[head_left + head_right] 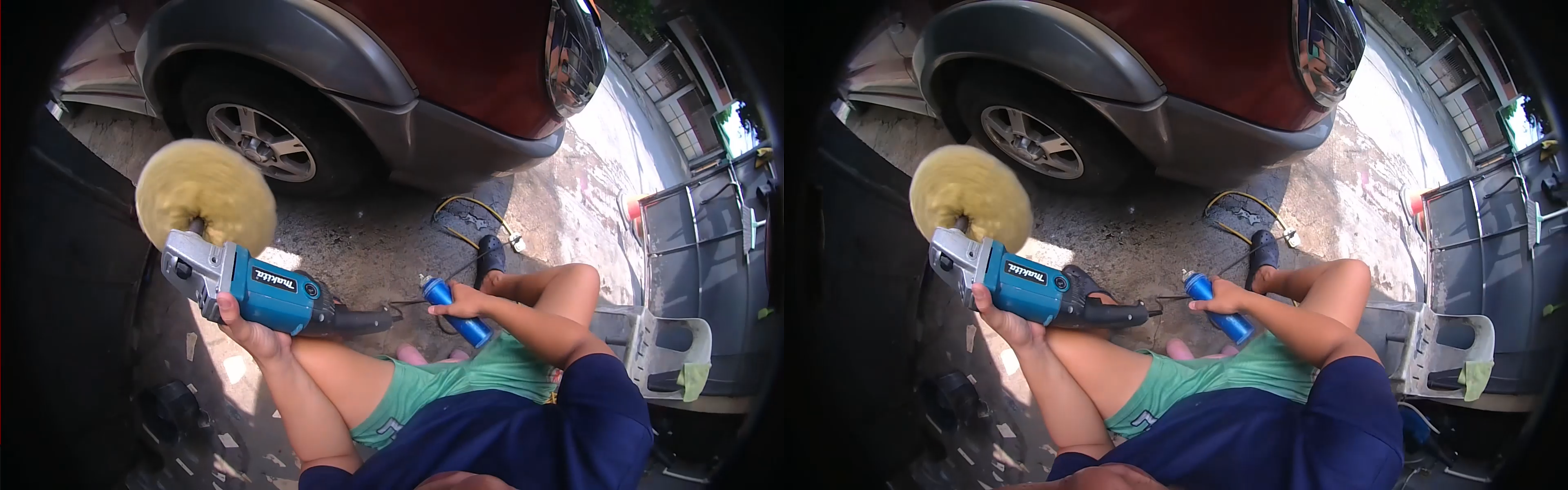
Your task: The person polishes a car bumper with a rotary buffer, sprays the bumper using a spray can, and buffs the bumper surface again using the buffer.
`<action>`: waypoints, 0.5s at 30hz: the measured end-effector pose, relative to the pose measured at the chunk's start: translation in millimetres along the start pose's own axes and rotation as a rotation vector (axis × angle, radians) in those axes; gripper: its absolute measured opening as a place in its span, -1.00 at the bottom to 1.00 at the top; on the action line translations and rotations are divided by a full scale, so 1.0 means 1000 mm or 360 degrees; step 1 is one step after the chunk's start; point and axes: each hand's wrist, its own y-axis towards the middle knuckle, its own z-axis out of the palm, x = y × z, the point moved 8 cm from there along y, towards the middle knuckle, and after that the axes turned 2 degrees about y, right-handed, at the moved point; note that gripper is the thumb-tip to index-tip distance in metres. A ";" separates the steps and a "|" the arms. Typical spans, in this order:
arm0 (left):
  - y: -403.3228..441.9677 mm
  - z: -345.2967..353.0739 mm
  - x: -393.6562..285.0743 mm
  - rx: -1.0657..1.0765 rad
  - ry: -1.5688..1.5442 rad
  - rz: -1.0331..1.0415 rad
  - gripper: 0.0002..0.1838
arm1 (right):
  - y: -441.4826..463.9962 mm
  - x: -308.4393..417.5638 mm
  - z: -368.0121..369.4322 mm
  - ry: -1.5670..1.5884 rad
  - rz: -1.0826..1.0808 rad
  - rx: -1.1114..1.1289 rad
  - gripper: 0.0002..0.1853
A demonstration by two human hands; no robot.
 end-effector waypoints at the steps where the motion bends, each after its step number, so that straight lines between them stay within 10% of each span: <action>1: -0.001 0.005 0.000 -0.0013 -0.0023 -0.0008 -0.09 | -0.010 -0.005 -0.001 -0.0011 0.0047 0.0062 0.09; 15: 0.001 -0.035 -0.016 -0.0234 0.0308 0.0115 -0.21 | -0.158 0.172 -0.097 -0.0082 -0.1186 0.0932 -0.15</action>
